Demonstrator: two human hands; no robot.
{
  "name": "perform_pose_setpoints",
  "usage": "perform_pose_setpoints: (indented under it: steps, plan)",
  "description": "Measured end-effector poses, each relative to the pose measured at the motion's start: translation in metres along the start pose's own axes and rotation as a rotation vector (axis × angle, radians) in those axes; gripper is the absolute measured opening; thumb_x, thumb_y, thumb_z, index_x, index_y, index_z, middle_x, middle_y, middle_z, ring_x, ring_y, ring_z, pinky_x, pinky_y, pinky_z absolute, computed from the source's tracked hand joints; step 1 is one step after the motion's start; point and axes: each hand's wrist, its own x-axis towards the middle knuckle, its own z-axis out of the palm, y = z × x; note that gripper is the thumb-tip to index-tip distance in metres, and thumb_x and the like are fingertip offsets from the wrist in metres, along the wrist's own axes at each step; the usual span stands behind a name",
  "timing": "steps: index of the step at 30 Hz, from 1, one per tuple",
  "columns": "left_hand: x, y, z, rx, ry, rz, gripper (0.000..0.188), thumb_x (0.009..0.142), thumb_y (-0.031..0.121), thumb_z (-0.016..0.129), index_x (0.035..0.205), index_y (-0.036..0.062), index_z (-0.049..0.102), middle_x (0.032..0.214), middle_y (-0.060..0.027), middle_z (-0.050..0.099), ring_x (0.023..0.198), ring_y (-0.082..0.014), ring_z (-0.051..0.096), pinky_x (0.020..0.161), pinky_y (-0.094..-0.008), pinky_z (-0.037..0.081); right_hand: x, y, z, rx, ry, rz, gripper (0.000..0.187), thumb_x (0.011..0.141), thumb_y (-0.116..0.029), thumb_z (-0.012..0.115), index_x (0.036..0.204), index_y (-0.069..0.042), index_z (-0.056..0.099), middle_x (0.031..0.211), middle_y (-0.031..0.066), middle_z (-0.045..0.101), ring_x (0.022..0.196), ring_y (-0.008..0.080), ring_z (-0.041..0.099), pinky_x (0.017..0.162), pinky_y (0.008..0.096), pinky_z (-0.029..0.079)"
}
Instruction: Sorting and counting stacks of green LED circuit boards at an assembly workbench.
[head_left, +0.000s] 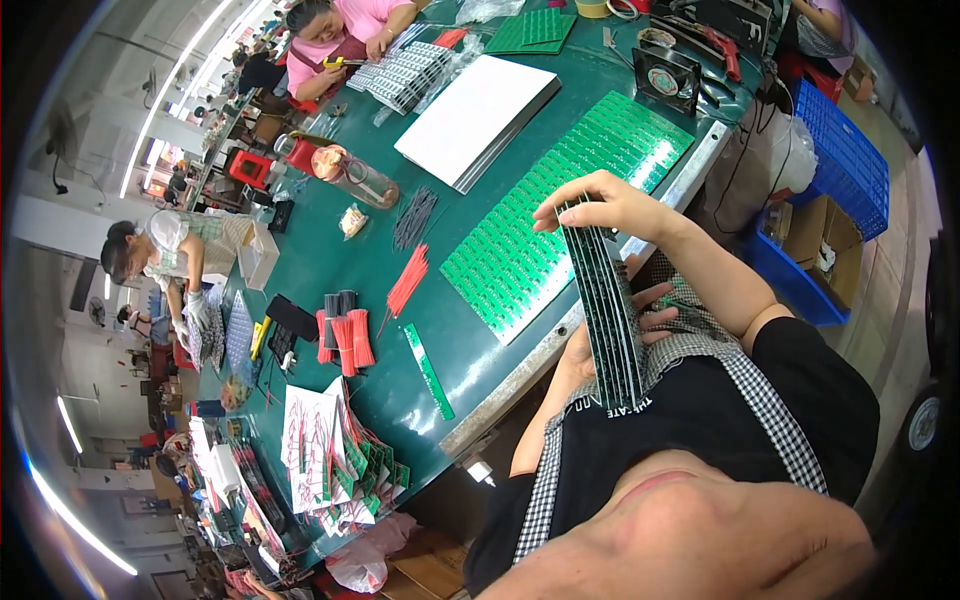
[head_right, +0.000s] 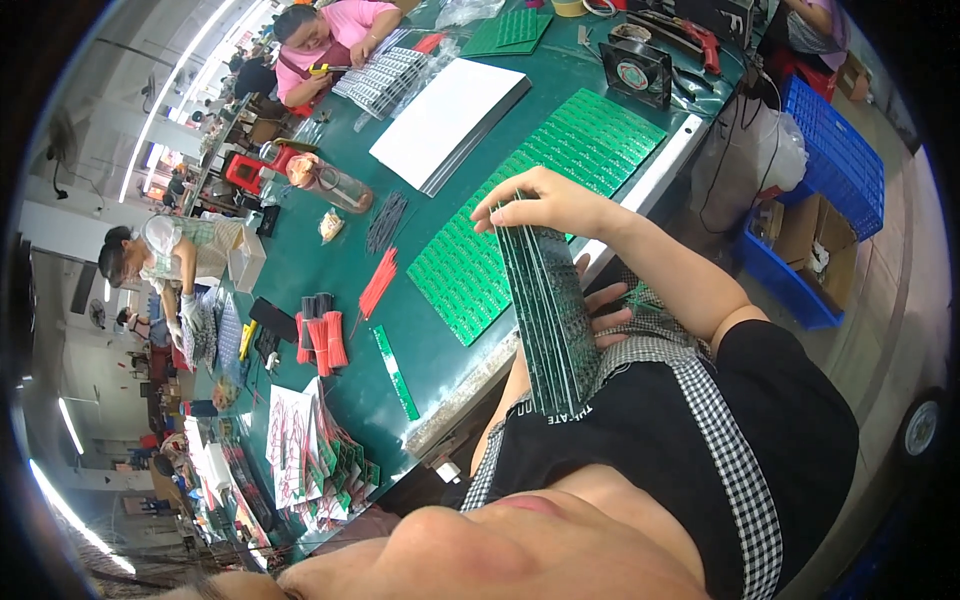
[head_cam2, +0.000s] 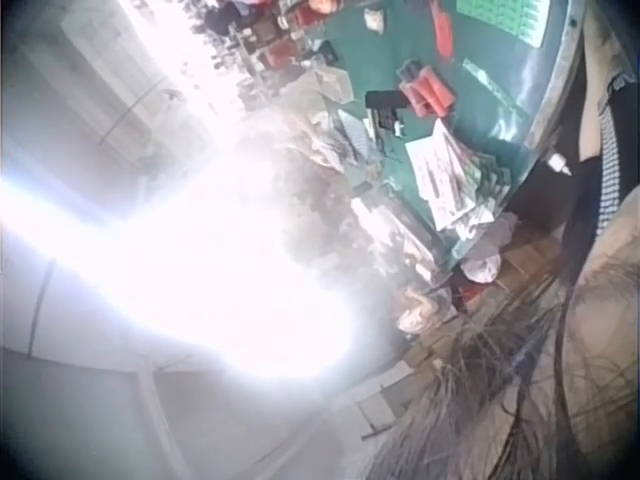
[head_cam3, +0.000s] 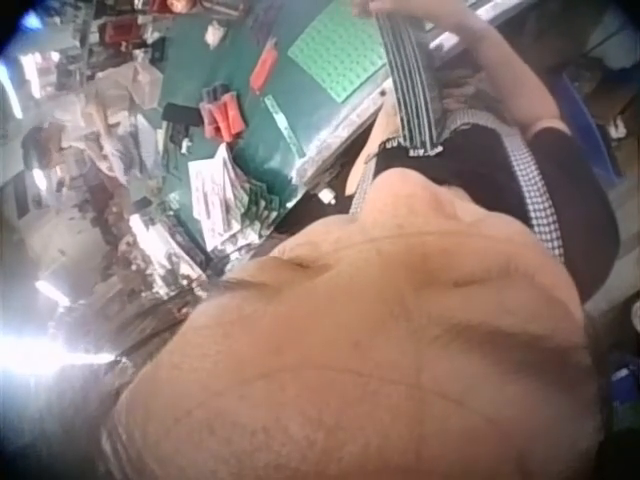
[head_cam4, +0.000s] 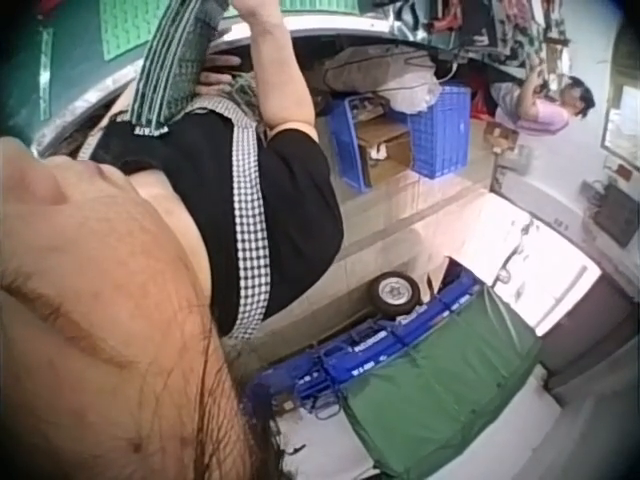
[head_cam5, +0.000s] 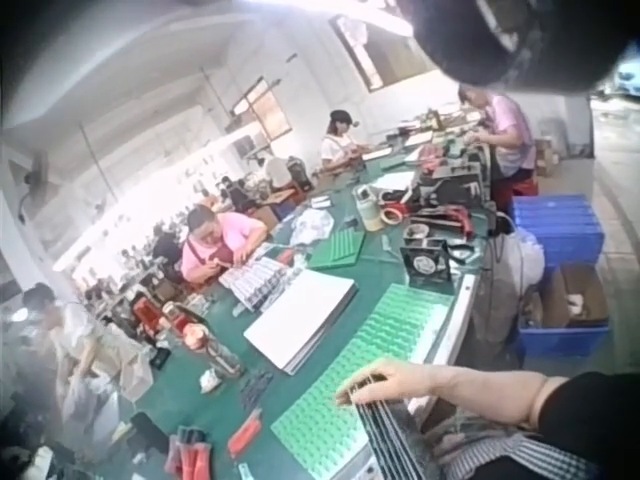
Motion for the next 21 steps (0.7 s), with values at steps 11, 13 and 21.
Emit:
perform_pose_setpoints:
  steps: [11,13,21]
  plan:
    - [0.003,0.007,0.009,0.165,0.055,0.173,0.073,0.082,0.031,0.060,0.140,0.0195,0.018,0.134,-0.0184,0.036,0.111,-0.0357,0.048,0.091,-0.0526,0.042,0.008,0.002,-0.004,0.058,0.120,-0.091,0.033,0.086,-0.028,0.056,0.105,0.000,0.060,0.099,0.0089,0.064,0.093,0.0146,0.058,0.087,0.0282,0.042]
    - [-0.001,0.002,0.011,0.208,0.022,0.097,0.074,0.081,0.029,0.062,0.140,0.0227,0.018,0.137,-0.0181,0.031,0.118,-0.0385,0.041,0.097,-0.0555,0.034,0.003,-0.007,0.000,-0.047,0.065,-0.076,0.030,0.082,-0.024,0.061,0.101,-0.001,0.062,0.091,0.0084,0.065,0.091,0.0129,0.058,0.084,0.0267,0.043]
    - [-0.002,0.008,0.007,0.074,-0.026,0.090,0.070,0.085,0.019,0.057,0.141,0.0240,0.015,0.128,-0.0213,0.041,0.101,-0.0340,0.055,0.086,-0.0430,0.049,0.009,-0.009,-0.015,-0.071,0.120,-0.060,0.035,0.084,-0.029,0.058,0.106,-0.003,0.060,0.092,0.0079,0.065,0.088,0.0138,0.058,0.080,0.0274,0.043]
